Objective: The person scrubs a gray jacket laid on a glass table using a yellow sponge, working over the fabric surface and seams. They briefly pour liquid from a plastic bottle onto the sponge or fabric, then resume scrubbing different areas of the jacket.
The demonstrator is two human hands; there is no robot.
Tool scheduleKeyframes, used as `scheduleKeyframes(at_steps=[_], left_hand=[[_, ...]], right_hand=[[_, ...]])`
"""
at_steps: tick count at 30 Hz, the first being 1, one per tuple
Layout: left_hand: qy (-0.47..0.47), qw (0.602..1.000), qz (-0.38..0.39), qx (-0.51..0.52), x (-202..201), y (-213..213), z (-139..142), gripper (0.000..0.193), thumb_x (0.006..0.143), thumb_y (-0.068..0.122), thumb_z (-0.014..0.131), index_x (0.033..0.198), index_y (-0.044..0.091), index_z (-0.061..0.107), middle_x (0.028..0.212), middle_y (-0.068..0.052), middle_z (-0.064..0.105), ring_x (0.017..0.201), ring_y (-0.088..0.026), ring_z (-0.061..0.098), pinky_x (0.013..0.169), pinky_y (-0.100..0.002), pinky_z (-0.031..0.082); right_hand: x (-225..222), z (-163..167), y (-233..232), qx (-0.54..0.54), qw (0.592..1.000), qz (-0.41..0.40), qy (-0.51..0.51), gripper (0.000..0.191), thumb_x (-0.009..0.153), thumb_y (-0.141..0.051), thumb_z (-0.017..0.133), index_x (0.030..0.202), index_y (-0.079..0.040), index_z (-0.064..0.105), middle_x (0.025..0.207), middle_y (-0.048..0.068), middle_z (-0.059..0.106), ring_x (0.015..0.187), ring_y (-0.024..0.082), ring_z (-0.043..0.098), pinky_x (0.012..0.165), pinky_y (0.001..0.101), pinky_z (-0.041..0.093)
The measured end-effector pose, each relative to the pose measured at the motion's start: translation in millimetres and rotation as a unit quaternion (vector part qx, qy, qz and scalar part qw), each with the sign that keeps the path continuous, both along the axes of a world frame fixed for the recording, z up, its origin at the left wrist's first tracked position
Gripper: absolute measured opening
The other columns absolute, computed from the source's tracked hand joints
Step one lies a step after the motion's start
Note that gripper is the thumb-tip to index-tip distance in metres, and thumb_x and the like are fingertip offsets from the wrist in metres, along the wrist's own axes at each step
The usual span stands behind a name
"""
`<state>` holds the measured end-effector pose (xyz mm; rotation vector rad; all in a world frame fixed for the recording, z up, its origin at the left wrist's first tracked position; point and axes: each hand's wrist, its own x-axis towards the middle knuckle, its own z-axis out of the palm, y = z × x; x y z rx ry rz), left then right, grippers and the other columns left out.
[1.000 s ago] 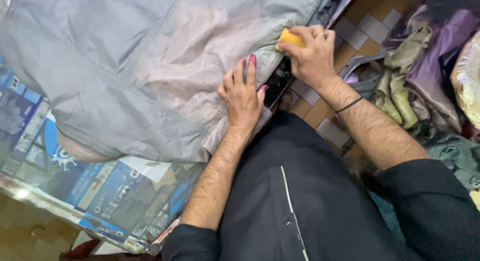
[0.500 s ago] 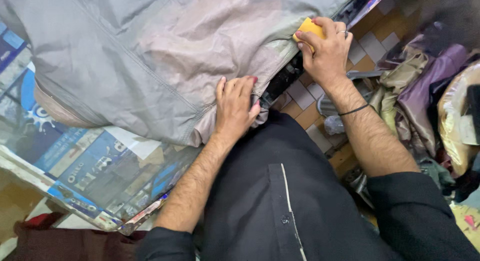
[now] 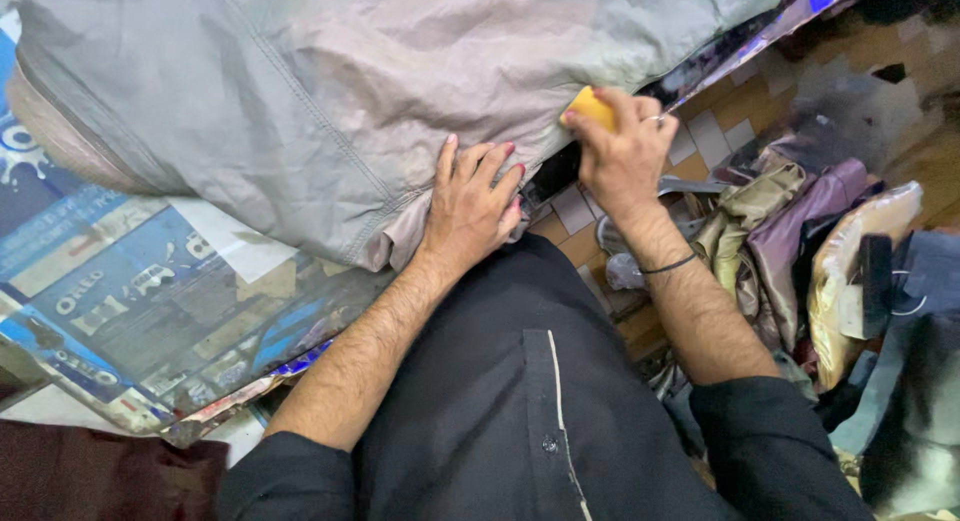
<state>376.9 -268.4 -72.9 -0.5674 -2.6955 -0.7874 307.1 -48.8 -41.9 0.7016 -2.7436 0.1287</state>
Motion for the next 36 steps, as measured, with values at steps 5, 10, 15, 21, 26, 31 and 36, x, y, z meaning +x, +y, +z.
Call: scheduleKeyframes(at_steps=[5, 10, 15, 21, 26, 31, 36], left_hand=[[-0.001, 0.997, 0.078, 0.008, 7.4, 13.0, 4.2, 0.049, 0.08, 0.039, 0.081, 0.116, 0.008, 0.069, 0.133, -0.007, 0.058, 0.129, -0.026, 0.049, 0.12, -0.065, 0.018], [-0.001, 0.987, 0.158, -0.019, 5.3, 28.0, 2.5, 0.042, 0.082, 0.044, 0.081, 0.107, 0.012, 0.068, 0.116, -0.009, 0.053, 0.114, -0.029, 0.048, 0.097, -0.05, 0.03], [-0.006, 0.986, 0.158, -0.047, 1.6, 28.2, 1.6, 0.034, 0.081, 0.036, 0.08, 0.104, 0.013, 0.068, 0.106, -0.007, 0.052, 0.104, -0.026, 0.048, 0.09, -0.045, 0.033], [0.06, 0.985, 0.134, -0.09, -1.6, 31.1, 2.3, 0.019, 0.087, 0.019, 0.07, 0.105, 0.013, 0.069, 0.107, -0.004, 0.057, 0.103, -0.024, 0.052, 0.096, -0.044, 0.036], [0.059, 0.989, 0.051, -0.122, 4.4, 17.0, -2.3, 0.025, 0.09, 0.015, 0.067, 0.115, 0.013, 0.072, 0.117, -0.001, 0.061, 0.114, -0.019, 0.054, 0.115, -0.055, 0.031], [0.031, 0.997, 0.064, -0.032, 21.6, 9.5, -4.5, 0.036, 0.091, 0.023, 0.069, 0.125, 0.01, 0.07, 0.133, -0.005, 0.06, 0.133, -0.023, 0.051, 0.122, -0.065, 0.014], [0.029, 0.997, 0.064, 0.035, 27.3, 3.8, -14.8, 0.032, 0.093, 0.018, 0.073, 0.124, 0.009, 0.071, 0.131, -0.01, 0.058, 0.136, -0.026, 0.051, 0.128, -0.064, 0.019]], right_hand=[[-3.5, 1.4, 9.7, -0.119, 0.992, -0.025, 0.013, 0.024, 0.097, -0.02, 0.08, 0.12, -0.021, 0.078, 0.137, 0.009, 0.061, 0.124, 0.032, 0.052, 0.098, 0.0489, 0.039], [-1.1, -16.3, 14.8, -0.463, 0.883, 0.001, -0.074, 0.024, 0.108, -0.017, 0.074, 0.132, -0.018, 0.069, 0.139, 0.008, 0.059, 0.13, 0.027, 0.056, 0.111, 0.0437, 0.044], [-33.5, -24.8, 48.0, -0.829, 0.509, -0.058, -0.224, 0.038, 0.107, -0.036, 0.064, 0.14, -0.024, 0.052, 0.134, 0.001, 0.063, 0.119, 0.026, 0.059, 0.091, 0.0511, 0.049], [-88.6, -6.2, 84.4, -0.848, 0.473, -0.04, -0.233, 0.049, 0.103, -0.045, 0.063, 0.146, -0.033, 0.044, 0.145, -0.004, 0.052, 0.129, 0.031, 0.049, 0.098, 0.0697, 0.04], [-129.2, 4.8, 105.7, -0.835, 0.492, -0.015, -0.244, 0.053, 0.101, -0.041, 0.065, 0.147, -0.034, 0.041, 0.155, -0.004, 0.048, 0.143, 0.034, 0.045, 0.106, 0.0864, 0.026], [-116.6, 7.8, 101.0, -0.762, 0.627, -0.063, -0.15, 0.04, 0.108, -0.029, 0.066, 0.144, -0.018, 0.053, 0.147, 0.01, 0.056, 0.134, 0.034, 0.054, 0.107, 0.0728, 0.041], [-16.8, -4.6, 30.2, -0.537, 0.839, 0.015, -0.091, 0.028, 0.107, -0.012, 0.069, 0.134, -0.015, 0.064, 0.137, 0.01, 0.058, 0.126, 0.024, 0.057, 0.11, 0.0357, 0.054]])
